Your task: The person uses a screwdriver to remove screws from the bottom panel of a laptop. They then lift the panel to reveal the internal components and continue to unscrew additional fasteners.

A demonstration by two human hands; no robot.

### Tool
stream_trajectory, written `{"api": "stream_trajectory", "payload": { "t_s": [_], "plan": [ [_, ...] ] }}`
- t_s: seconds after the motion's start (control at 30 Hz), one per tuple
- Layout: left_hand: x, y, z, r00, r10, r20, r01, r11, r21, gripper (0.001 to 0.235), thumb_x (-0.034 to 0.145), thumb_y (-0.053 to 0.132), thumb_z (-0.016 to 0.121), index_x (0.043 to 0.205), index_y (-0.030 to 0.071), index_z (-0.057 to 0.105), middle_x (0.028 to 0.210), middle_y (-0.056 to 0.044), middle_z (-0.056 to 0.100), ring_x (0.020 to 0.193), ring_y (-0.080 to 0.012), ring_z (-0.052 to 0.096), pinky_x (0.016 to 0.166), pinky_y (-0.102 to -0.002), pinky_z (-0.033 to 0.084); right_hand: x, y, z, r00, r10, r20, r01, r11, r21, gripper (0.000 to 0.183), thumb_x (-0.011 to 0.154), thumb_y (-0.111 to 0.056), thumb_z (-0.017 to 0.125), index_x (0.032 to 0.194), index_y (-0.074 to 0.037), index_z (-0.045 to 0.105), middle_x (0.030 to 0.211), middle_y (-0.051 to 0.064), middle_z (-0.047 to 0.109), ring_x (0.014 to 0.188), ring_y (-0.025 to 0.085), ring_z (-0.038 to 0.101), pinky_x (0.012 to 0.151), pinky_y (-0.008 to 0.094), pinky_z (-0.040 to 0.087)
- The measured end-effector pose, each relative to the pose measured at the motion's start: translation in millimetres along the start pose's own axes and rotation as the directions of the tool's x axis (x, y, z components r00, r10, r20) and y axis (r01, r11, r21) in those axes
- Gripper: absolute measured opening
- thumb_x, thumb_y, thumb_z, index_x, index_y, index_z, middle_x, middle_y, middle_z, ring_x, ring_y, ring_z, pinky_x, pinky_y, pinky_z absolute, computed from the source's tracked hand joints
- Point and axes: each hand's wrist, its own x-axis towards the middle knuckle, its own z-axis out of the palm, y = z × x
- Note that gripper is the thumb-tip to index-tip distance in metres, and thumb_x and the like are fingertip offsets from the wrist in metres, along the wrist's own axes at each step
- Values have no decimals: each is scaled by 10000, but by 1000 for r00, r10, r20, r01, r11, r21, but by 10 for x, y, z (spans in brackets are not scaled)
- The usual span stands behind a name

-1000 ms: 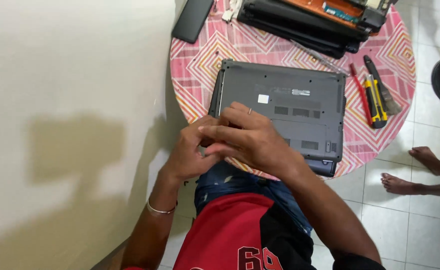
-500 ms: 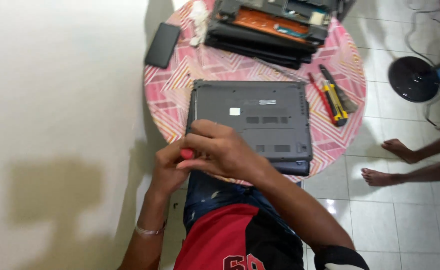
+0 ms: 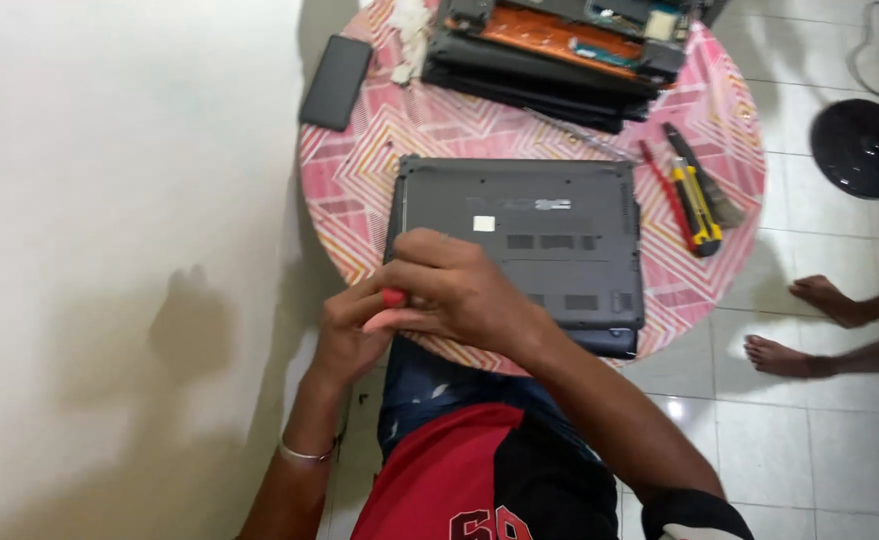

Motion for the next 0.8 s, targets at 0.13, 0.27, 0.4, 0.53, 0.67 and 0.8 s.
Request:
{"api": "stream_trajectory", "payload": {
  "t_s": [0.13, 0.27, 0.4, 0.53, 0.67, 0.8],
  "plan": [
    [174, 198, -42, 999, -29, 43, 30, 999, -43, 221, 1004, 275, 650, 986, 99, 783, 867, -91, 738, 775, -337, 730, 686, -402, 596, 163, -248, -196, 1000, 1, 30, -2, 999, 45, 392, 1003, -300, 690, 1289, -35, 653, 1177, 176, 624, 1028, 375, 649, 867, 486, 553],
    [191, 237, -84, 992, -85, 93, 87, 996, -17, 189, 922, 9, 649, 1023, 77, 793, 896, -97, 765, 754, -345, 731, 662, -407, 608, 144, -136, -185, 995, -12, 100, -7, 983, 185, 230, 1051, -147, 582, 1221, -81, 722, 1089, 116, 699, 929, 349, 671, 835, 431, 573],
    [31, 29, 5, 997, -42, 58, 46, 996, -71, 99, 931, 51, 700, 1007, 58, 762, 899, -129, 709, 755, -299, 696, 670, -380, 582, 26, 94, -17, 1000, -6, 24, 4, 995, 96, 240, 967, -302, 739, 1102, -106, 766, 889, 41, 521, 709, 238, 498, 634, 364, 497],
    [-1, -38, -63, 998, -17, 64, 15, 999, 39, 173, 988, 239, 688, 977, 84, 765, 930, -128, 706, 738, -353, 689, 678, -385, 586, 121, -42, -131, 999, -5, 36, 4, 999, 35, 362, 937, -335, 764, 1195, -82, 741, 974, 100, 574, 777, 279, 554, 710, 406, 529],
    [-132, -108, -52, 992, -52, 113, 44, 996, 76, 81, 937, 47, 694, 963, 62, 770, 868, -167, 694, 736, -425, 687, 624, -453, 580, 192, -189, -187, 986, -5, 165, -37, 967, 253, 319, 1082, -177, 507, 1297, 6, 655, 1177, 197, 653, 1005, 412, 659, 875, 502, 563],
    [-23, 96, -108, 990, -101, 100, 108, 992, -67, 124, 947, 115, 707, 1023, 37, 767, 981, -169, 728, 821, -418, 711, 700, -469, 587, 131, -64, -44, 995, -65, 79, 46, 973, 224, 265, 1017, -259, 661, 1164, -66, 767, 987, 102, 673, 821, 302, 644, 762, 395, 566]
  ]
}}
